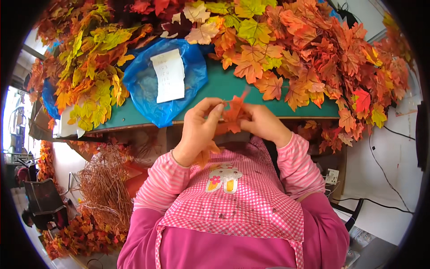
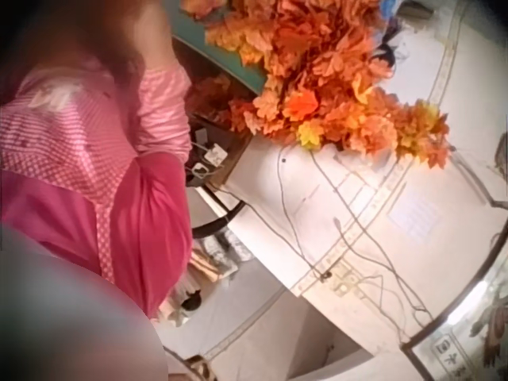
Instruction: Assemble individual artificial maple leaves onto a plastic stem.
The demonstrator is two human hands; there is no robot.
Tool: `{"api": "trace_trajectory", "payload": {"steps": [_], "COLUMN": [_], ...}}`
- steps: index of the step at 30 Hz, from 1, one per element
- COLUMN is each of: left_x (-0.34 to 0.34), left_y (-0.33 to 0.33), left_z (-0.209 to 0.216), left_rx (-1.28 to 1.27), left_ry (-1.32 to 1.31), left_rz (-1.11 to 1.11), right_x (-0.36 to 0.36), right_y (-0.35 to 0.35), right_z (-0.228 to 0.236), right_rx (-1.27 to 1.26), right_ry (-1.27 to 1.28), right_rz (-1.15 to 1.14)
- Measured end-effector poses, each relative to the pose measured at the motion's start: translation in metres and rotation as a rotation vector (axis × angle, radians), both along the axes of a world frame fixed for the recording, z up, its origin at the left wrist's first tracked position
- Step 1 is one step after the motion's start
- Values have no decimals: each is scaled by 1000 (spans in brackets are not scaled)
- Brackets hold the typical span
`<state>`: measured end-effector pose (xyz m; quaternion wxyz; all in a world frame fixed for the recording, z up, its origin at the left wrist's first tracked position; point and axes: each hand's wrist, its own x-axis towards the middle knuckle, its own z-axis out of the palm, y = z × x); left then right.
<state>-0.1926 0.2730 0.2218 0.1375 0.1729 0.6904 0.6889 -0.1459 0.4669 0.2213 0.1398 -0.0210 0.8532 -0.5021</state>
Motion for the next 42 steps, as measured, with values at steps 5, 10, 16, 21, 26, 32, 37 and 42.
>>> {"api": "trace_trajectory", "payload": {"steps": [5,10,16,21,26,32,37,42], "left_x": [-8,-10,-22,-27,-24,-24,-24,-24], "left_y": [-10,-9,3,12,14,14,15,16], "left_z": [11,14,-10,-29,-29,-28,-27,-27], "left_rx": [-229,-445,-431,-371,-328,-411,-408,-433], "left_ry": [105,445,606,708,717,688,650,673], "left_rz": [28,52,-32,29,39,7,0,-9], "right_x": [3,0,-21,-50,-51,-34,-26,-5], "right_y": [1,-9,10,30,20,20,25,38], "right_z": [19,28,39,41,20,-3,-10,-6], "right_rx": [309,264,156,269,292,211,116,144], "right_ry": [304,797,159,460,385,444,467,540], "right_rz": [-119,-57,100,-121,-97,-181,-204,-358]}}
